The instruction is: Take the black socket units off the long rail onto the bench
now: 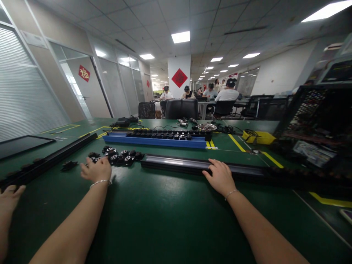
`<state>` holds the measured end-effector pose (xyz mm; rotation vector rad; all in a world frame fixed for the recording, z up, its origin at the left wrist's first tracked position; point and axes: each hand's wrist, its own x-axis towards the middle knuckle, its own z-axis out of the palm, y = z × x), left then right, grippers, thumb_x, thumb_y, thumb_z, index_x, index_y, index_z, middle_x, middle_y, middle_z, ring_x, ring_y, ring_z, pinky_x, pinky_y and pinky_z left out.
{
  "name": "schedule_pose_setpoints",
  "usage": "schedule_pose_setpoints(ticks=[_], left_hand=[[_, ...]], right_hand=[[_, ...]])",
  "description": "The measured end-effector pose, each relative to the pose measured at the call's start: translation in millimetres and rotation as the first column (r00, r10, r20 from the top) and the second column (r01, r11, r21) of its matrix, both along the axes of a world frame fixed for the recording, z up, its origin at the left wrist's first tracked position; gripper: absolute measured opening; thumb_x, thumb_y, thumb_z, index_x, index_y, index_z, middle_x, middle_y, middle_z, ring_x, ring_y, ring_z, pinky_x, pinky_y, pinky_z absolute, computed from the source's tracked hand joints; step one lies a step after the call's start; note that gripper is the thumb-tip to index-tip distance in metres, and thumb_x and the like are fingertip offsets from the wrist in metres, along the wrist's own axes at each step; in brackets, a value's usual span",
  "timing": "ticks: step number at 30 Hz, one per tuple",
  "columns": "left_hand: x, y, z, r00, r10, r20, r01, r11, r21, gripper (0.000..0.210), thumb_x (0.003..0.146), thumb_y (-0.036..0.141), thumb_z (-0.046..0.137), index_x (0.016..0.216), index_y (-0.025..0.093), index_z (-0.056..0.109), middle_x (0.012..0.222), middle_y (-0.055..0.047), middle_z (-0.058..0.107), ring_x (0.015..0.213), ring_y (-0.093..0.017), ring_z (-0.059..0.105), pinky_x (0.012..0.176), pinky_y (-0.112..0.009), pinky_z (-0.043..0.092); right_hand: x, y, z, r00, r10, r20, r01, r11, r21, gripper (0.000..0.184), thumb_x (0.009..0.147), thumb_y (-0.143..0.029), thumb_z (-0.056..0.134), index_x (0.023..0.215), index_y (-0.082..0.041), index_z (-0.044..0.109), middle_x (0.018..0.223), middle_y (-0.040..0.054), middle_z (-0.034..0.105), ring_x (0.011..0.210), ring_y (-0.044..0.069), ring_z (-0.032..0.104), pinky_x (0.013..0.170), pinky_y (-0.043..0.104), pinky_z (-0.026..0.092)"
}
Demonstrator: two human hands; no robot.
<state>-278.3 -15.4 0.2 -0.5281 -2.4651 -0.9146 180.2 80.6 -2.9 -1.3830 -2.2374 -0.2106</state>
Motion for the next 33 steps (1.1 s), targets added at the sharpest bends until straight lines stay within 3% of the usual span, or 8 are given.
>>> schedule_pose_setpoints(ticks=[3,7,10,13,18,24,28,33], left_hand=[[49.3,21.1,9.1,0.971,-0.196,-0.136,0.202,0.979,0.03,0.039,0.086,0.035,0.036,0.103,0.02,0.068,0.142,-0.009,0.039,0.13,-0.034,0.031,0.1,-0.052,0.031],[138.3,50.5,14.7,0.82,-0.533,-0.209,0.527,0.845,-0.092,0.037,0.087,0.033,0.04,0.114,0.023,0.063,0.143,-0.009,0.039,0.133,-0.031,0.028,0.103,-0.051,0.03],[199.2,63.7,8.6,0.701,-0.671,-0.241,0.642,0.741,-0.196,0.036,0.087,0.032,0.041,0.116,0.024,0.061,0.144,-0.008,0.038,0.135,-0.028,0.026,0.106,-0.052,0.028],[234.5,66.5,-0.2,0.606,-0.745,-0.278,0.694,0.666,-0.273,0.036,0.088,0.035,0.041,0.117,0.026,0.059,0.146,-0.006,0.035,0.137,-0.027,0.023,0.108,-0.053,0.024],[242.9,58.2,-7.2,0.509,-0.803,-0.31,0.728,0.594,-0.342,0.037,0.09,0.036,0.036,0.119,0.026,0.057,0.145,-0.005,0.036,0.138,-0.025,0.021,0.11,-0.052,0.02],[240.6,56.2,-11.2,0.43,-0.855,-0.291,0.772,0.515,-0.372,0.039,0.091,0.038,0.035,0.123,0.026,0.054,0.14,-0.005,0.045,0.134,-0.024,0.029,0.11,-0.05,0.023],[241.1,57.7,-13.7,0.381,-0.891,-0.247,0.799,0.452,-0.397,0.039,0.092,0.04,0.034,0.122,0.026,0.054,0.132,-0.006,0.053,0.127,-0.023,0.04,0.108,-0.049,0.027],[241.2,56.9,-12.6,0.373,-0.897,-0.236,0.805,0.44,-0.398,0.037,0.092,0.04,0.035,0.119,0.027,0.055,0.131,-0.005,0.054,0.124,-0.023,0.044,0.107,-0.048,0.028]], right_hand=[[0.2,0.0,0.1,0.999,0.011,-0.049,-0.011,1.0,0.0,0.032,0.083,-0.043,0.044,0.079,-0.019,0.065,0.124,0.0086,0.057,0.116,0.024,0.047,0.101,0.044,0.03],[0.9,0.4,0.7,0.993,0.049,-0.107,-0.048,0.999,0.02,0.031,0.084,-0.041,0.041,0.08,-0.02,0.064,0.116,0.0085,0.061,0.112,0.023,0.051,0.096,0.043,0.035],[4.8,4.0,0.8,0.991,0.058,-0.124,-0.053,0.998,0.042,0.028,0.085,-0.036,0.041,0.085,-0.019,0.063,0.112,0.0095,0.063,0.109,0.023,0.052,0.094,0.042,0.037],[15.7,11.0,2.0,0.981,-0.006,-0.194,0.025,0.995,0.097,0.026,0.084,-0.031,0.041,0.091,-0.017,0.061,0.109,0.011,0.063,0.108,0.024,0.052,0.095,0.041,0.037],[45.0,19.3,8.8,0.872,-0.275,-0.405,0.363,0.918,0.158,0.031,0.079,-0.025,0.043,0.104,-0.014,0.058,0.116,0.014,0.057,0.116,0.028,0.046,0.097,0.048,0.034],[79.3,14.1,16.6,0.63,-0.56,-0.538,0.664,0.747,0.001,0.049,0.074,-0.027,0.051,0.12,-0.012,0.052,0.129,0.0198,0.046,0.125,0.034,0.035,0.101,0.054,0.028],[98.6,10.6,19.9,0.504,-0.7,-0.506,0.756,0.641,-0.133,0.059,0.074,-0.038,0.051,0.127,-0.011,0.046,0.135,0.0204,0.041,0.129,0.036,0.03,0.104,0.052,0.026],[104.6,9.9,25.4,0.478,-0.772,-0.42,0.745,0.609,-0.272,0.063,0.075,-0.04,0.047,0.132,-0.013,0.043,0.132,0.0203,0.046,0.124,0.037,0.039,0.1,0.051,0.032]])
